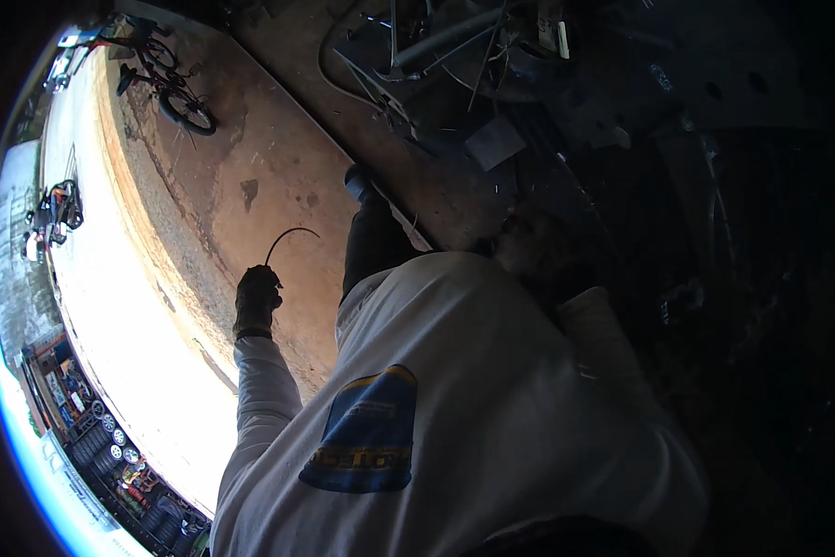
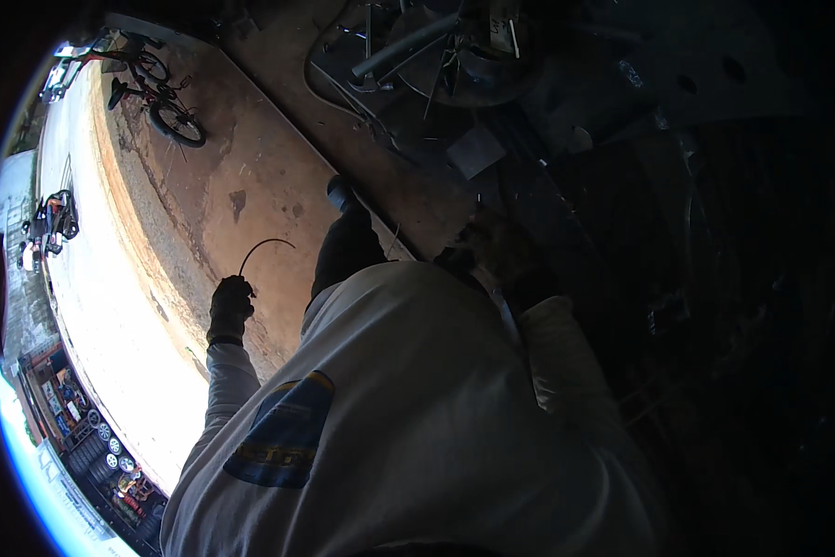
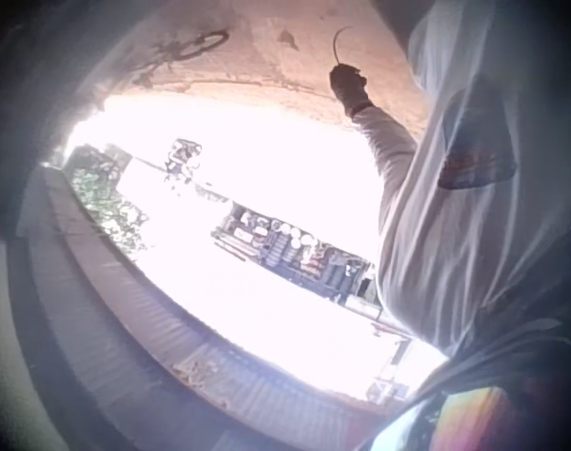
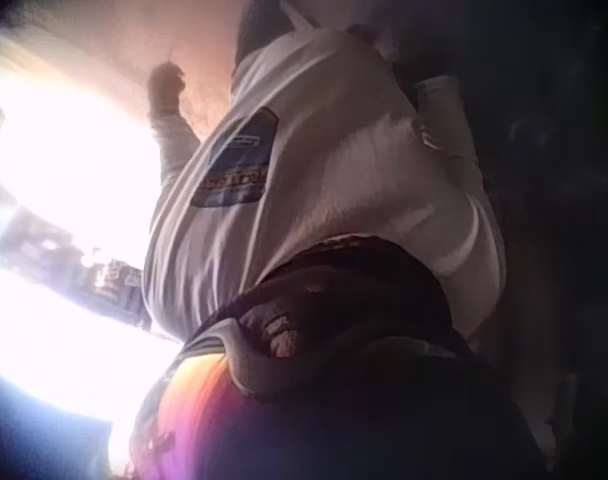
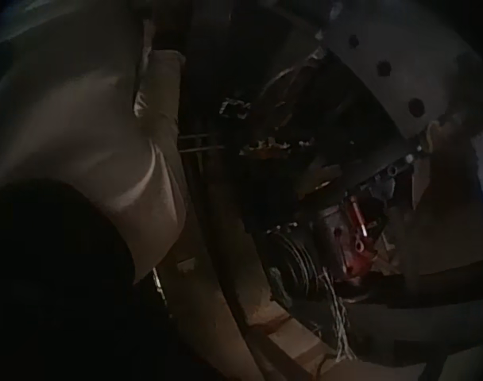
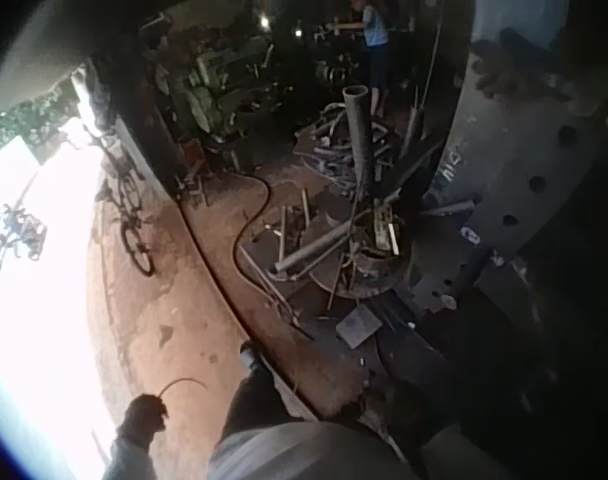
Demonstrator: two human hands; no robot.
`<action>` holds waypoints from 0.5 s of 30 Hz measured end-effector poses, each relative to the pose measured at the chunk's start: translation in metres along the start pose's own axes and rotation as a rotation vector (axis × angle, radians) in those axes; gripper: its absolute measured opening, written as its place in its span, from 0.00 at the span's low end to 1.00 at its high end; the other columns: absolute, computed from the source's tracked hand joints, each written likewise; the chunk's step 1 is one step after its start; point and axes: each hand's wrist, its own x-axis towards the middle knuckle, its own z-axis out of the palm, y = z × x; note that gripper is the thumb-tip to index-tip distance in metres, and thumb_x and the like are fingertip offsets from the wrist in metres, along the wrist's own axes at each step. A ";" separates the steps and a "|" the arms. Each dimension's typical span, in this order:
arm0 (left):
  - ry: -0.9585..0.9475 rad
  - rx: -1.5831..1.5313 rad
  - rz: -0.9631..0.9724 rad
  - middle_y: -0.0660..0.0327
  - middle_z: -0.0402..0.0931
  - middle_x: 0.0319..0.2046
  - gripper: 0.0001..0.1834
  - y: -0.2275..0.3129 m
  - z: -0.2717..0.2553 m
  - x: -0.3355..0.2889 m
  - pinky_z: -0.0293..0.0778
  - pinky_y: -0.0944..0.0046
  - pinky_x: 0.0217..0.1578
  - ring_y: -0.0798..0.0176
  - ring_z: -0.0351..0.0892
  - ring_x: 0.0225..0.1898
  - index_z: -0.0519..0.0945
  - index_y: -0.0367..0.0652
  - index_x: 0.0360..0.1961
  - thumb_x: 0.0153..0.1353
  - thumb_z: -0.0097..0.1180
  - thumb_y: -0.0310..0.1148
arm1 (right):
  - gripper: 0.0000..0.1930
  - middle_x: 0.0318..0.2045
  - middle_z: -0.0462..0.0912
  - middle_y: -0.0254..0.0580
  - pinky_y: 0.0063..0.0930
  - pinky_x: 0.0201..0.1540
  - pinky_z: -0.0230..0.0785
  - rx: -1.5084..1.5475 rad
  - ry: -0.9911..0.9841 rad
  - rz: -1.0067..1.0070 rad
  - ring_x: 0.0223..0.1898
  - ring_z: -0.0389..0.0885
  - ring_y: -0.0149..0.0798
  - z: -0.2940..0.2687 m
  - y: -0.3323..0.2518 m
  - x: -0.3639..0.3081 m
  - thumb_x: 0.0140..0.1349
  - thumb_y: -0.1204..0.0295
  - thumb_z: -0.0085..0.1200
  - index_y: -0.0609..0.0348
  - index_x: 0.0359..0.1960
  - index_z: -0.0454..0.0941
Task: The person positions a curved metal frame on a workbench and marks points on it using chalk. They then walk to a large metal machine, pull and bend a metal rod by hand, and return to the workbench to continue positioning the frame.
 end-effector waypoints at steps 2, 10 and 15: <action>-0.094 0.778 0.355 0.54 0.84 0.29 0.13 -0.045 0.015 -0.004 0.82 0.55 0.33 0.55 0.86 0.32 0.85 0.44 0.33 0.45 0.73 0.32 | 0.22 0.53 0.83 0.48 0.37 0.58 0.73 -0.198 -0.033 -0.084 0.55 0.81 0.48 0.023 -0.013 0.010 0.71 0.61 0.55 0.64 0.59 0.76; -0.561 0.721 0.152 0.54 0.86 0.31 0.14 -0.124 0.023 0.057 0.82 0.53 0.40 0.53 0.87 0.39 0.86 0.44 0.32 0.42 0.75 0.32 | 0.19 0.64 0.74 0.51 0.41 0.63 0.70 -0.572 -0.099 -0.273 0.62 0.76 0.52 0.117 -0.039 0.125 0.64 0.63 0.58 0.48 0.56 0.80; -0.545 0.513 0.027 0.54 0.86 0.31 0.13 -0.138 -0.037 0.215 0.82 0.54 0.40 0.54 0.86 0.39 0.86 0.43 0.32 0.43 0.74 0.31 | 0.16 0.59 0.77 0.47 0.42 0.61 0.71 -0.870 -0.296 -0.297 0.57 0.79 0.49 0.202 -0.148 0.227 0.65 0.61 0.58 0.51 0.51 0.81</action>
